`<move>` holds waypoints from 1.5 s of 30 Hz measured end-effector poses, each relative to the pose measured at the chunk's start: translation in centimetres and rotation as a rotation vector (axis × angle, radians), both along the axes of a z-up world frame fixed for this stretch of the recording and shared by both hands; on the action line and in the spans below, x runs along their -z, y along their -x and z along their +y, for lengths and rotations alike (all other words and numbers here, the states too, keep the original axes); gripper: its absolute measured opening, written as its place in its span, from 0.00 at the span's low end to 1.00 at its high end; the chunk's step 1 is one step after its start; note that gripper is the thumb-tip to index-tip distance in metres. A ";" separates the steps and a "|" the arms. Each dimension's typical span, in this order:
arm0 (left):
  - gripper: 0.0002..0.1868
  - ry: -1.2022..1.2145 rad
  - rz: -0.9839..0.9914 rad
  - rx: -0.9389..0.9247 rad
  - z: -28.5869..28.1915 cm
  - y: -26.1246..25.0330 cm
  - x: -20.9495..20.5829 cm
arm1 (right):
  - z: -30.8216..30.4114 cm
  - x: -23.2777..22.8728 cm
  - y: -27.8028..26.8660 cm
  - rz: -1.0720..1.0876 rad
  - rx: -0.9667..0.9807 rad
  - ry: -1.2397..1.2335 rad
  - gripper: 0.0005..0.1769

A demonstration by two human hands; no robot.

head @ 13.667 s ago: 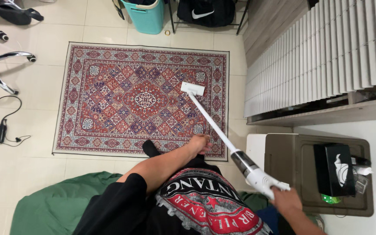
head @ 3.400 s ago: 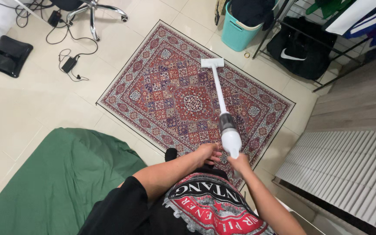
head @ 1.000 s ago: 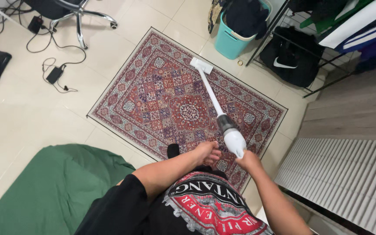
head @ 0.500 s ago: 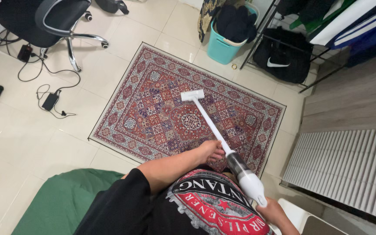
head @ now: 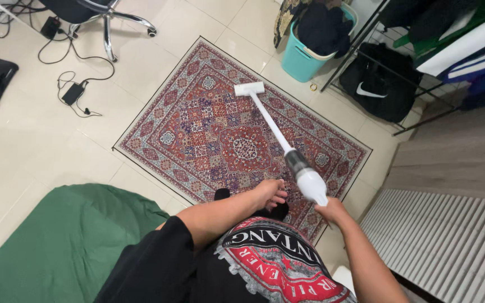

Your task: The person cleans a small rug by hand using a cordless vacuum cleaner, moving the vacuum head across the surface of the rug.

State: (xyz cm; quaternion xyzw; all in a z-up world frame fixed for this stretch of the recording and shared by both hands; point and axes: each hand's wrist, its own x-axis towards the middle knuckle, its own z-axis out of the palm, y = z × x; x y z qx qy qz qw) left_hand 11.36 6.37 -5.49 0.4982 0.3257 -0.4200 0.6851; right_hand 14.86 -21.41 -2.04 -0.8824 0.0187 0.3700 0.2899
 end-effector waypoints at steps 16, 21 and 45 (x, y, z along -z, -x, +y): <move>0.24 -0.044 -0.006 -0.042 -6.5 -1.7 -2.5 | -4.2 1.4 0.6 0.090 -0.029 -0.020 0.17; 0.24 -0.043 -0.009 0.006 -6.1 -3.0 -2.6 | -9.0 -1.7 4.6 0.249 0.082 0.029 0.13; 0.23 0.010 -0.011 -0.104 1.5 0.2 -1.2 | 10.9 0.3 -3.5 0.224 0.137 -0.171 0.22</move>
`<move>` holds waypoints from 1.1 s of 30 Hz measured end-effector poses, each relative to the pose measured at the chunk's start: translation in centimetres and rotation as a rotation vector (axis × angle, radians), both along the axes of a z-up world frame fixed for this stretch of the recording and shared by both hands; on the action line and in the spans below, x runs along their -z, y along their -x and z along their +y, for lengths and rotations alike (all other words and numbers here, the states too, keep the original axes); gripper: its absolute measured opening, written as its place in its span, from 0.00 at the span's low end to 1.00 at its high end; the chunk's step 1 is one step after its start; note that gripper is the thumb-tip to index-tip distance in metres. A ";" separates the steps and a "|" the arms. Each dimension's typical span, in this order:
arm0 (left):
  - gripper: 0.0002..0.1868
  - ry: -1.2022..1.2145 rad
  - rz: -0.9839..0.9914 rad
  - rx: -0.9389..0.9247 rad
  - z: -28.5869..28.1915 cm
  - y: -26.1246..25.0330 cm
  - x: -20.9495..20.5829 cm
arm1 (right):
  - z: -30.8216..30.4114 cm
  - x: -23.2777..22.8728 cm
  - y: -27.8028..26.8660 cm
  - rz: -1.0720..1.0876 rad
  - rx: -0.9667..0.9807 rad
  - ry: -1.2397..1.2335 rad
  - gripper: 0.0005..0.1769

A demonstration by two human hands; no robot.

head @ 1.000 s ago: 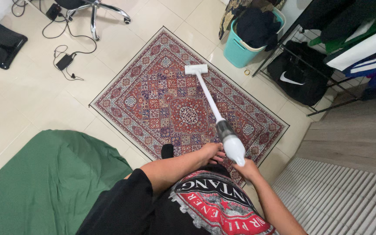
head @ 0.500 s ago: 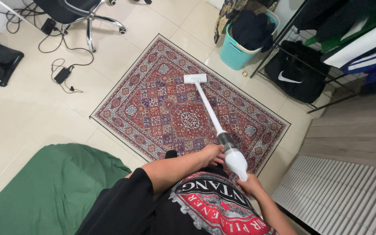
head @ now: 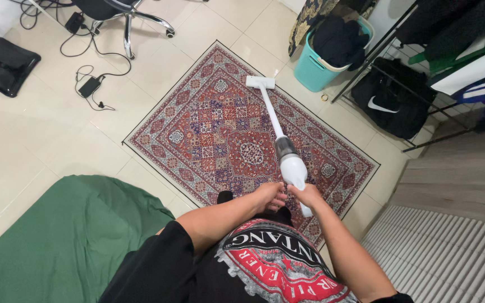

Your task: The person cleans a small rug by hand using a cordless vacuum cleaner, moving the vacuum head across the surface of the rug.

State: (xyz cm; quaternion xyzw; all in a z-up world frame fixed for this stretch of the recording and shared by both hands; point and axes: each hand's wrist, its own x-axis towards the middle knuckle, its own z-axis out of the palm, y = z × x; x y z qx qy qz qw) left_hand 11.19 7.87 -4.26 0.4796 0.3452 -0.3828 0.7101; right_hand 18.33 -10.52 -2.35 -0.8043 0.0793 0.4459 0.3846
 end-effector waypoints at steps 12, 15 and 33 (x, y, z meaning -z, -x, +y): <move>0.21 -0.034 0.027 0.055 -0.4 1.3 -0.5 | 0.2 0.4 5.2 0.113 0.210 -0.362 0.22; 0.20 -0.019 0.014 0.021 -0.5 1.0 -1.2 | -1.9 -0.3 6.7 0.128 0.192 -0.304 0.20; 0.27 -0.047 0.013 0.089 -1.6 0.6 1.3 | -19.4 -6.0 14.9 0.269 0.128 0.103 0.36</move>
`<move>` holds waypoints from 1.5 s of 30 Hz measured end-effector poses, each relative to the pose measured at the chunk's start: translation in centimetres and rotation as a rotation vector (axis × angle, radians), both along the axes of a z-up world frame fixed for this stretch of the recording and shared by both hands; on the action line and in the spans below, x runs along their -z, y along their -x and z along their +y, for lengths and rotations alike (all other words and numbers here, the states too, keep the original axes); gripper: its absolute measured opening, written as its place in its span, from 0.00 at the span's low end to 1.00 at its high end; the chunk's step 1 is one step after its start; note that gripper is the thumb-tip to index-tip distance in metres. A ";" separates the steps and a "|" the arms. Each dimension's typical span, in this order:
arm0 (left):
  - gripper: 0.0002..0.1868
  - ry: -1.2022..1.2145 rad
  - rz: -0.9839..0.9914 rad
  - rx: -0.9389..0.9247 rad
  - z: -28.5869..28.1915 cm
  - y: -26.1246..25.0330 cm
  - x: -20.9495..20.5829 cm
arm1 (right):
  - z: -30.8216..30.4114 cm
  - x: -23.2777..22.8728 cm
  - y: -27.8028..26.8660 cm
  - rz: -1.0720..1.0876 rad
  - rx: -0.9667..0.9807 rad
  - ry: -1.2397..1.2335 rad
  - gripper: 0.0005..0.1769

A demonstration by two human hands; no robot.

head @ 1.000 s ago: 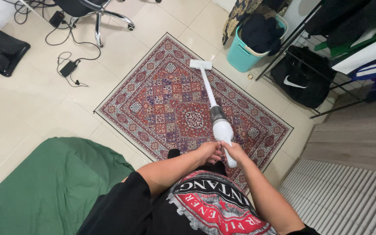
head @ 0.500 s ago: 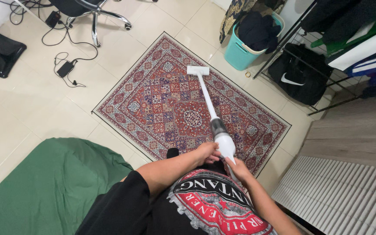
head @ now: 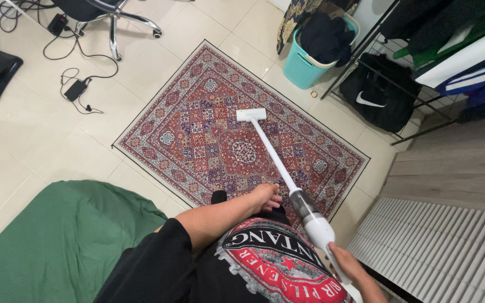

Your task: The person cleans a small rug by hand using a cordless vacuum cleaner, moving the vacuum head across the surface of the rug.

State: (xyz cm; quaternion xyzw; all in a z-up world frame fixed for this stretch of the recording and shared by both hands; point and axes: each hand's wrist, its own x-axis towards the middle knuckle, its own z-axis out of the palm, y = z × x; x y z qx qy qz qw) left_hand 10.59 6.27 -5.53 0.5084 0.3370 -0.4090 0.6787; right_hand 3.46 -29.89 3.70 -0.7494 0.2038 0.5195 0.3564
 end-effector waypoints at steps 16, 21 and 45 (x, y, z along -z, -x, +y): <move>0.25 0.001 -0.008 -0.070 1.3 1.0 -1.1 | 7.9 4.9 -10.0 0.051 0.160 -0.151 0.35; 0.27 0.003 -0.007 -0.102 2.0 1.5 -0.5 | 13.8 5.8 -12.8 -0.033 0.148 -0.243 0.36; 0.22 0.006 -0.018 -0.090 2.7 0.6 -2.3 | 11.3 5.5 -5.0 -0.324 -0.304 0.032 0.44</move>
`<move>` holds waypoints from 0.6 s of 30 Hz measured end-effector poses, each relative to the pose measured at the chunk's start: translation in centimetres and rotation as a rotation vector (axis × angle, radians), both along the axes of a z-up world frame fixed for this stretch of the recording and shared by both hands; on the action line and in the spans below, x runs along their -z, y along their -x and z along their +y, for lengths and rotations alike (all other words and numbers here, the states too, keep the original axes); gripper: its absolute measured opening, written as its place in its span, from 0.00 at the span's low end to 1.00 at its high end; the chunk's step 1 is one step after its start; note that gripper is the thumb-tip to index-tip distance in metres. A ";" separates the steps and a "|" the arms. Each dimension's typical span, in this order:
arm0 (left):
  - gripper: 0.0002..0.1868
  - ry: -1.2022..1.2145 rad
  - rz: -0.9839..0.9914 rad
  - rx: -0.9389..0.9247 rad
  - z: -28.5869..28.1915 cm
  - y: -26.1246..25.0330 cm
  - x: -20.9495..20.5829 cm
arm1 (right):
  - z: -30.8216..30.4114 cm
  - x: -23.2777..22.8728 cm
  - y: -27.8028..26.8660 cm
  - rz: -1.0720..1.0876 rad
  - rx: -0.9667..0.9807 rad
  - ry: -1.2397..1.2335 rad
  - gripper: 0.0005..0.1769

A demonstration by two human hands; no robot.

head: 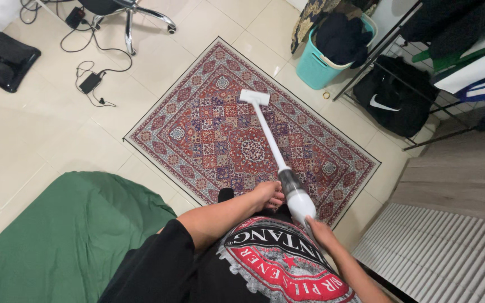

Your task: The person cleans a small rug by hand using a cordless vacuum cleaner, moving the vacuum head across the surface of the rug.

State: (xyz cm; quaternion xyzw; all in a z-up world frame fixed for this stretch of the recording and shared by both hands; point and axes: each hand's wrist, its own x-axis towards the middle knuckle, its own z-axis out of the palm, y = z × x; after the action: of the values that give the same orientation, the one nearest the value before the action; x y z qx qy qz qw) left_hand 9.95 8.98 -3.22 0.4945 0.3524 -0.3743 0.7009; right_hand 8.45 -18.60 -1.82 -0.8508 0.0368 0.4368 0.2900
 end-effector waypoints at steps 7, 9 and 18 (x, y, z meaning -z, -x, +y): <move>0.23 -0.020 0.011 0.031 -1.0 -0.8 0.5 | -9.0 -4.8 5.2 0.136 0.095 -0.144 0.35; 0.22 -0.037 0.001 0.053 -1.3 -0.9 0.6 | -11.0 -6.0 5.5 0.104 0.049 -0.067 0.36; 0.21 -0.019 0.004 0.054 -2.0 -0.4 1.6 | -9.1 -3.8 -0.3 0.217 0.093 0.029 0.37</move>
State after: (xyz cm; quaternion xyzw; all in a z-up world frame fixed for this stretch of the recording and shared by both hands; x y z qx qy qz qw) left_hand 10.34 6.99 -4.77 0.5096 0.3441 -0.3906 0.6851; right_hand 8.72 -27.74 1.94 -0.7999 0.1138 0.5118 0.2920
